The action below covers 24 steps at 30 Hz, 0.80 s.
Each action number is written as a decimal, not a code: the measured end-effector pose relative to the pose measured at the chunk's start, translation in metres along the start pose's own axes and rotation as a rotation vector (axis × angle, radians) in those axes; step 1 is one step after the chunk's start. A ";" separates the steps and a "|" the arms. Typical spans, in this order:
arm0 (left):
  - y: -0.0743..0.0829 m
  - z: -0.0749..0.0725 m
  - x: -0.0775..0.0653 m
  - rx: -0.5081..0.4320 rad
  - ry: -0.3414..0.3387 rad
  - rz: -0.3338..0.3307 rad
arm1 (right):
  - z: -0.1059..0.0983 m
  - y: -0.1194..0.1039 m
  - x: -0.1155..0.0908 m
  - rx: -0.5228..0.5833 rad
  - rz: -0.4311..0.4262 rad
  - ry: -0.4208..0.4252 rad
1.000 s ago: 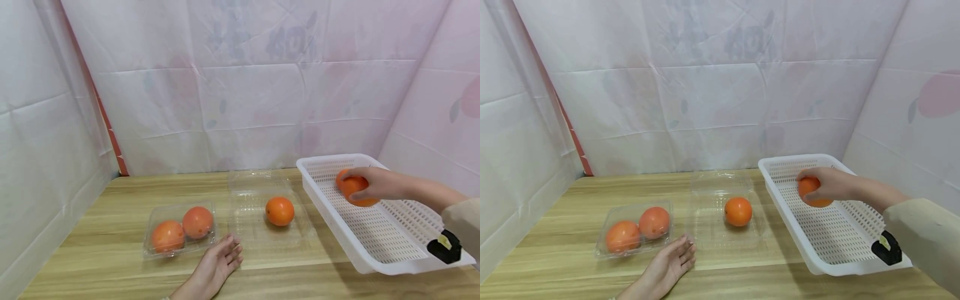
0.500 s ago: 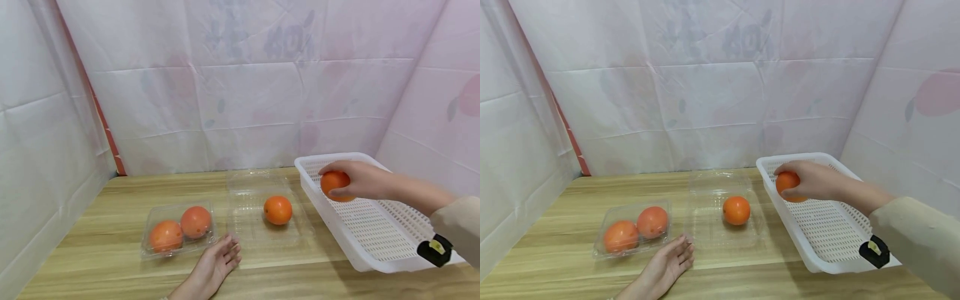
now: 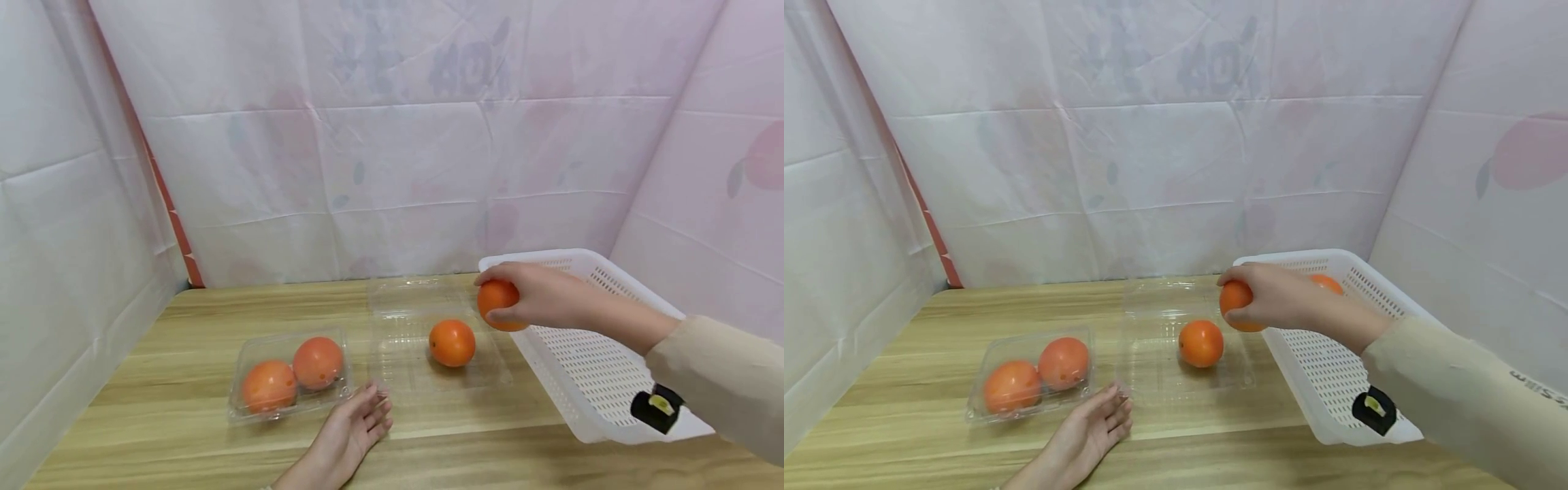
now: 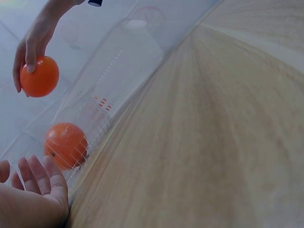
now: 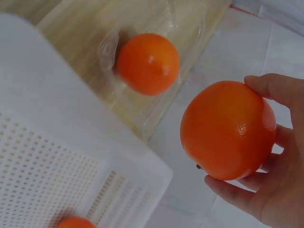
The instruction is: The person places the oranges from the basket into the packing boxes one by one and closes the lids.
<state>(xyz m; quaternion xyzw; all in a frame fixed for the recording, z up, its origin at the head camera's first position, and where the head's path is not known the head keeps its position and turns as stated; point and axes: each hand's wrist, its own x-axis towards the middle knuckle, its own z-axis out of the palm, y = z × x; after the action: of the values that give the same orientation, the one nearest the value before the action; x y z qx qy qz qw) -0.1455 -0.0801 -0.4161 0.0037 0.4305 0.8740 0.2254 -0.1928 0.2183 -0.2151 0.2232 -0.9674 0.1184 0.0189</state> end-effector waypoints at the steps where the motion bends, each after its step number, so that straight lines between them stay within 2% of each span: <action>1: 0.000 0.000 0.000 -0.002 -0.001 -0.001 | 0.001 -0.003 0.002 0.013 -0.007 -0.011; 11: -0.001 0.000 0.001 0.006 -0.011 0.003 | 0.021 -0.027 0.031 0.063 -0.074 -0.098; 18: -0.002 0.000 0.001 -0.005 -0.018 0.008 | 0.041 -0.043 0.051 0.054 -0.112 -0.119; 24: -0.001 0.000 0.001 0.009 -0.016 0.012 | 0.046 -0.060 0.061 0.012 -0.133 -0.140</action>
<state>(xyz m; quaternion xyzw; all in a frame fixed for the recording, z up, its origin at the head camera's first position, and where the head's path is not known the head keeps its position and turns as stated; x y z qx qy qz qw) -0.1463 -0.0793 -0.4173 0.0144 0.4327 0.8732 0.2237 -0.2206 0.1289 -0.2415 0.2950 -0.9486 0.1067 -0.0421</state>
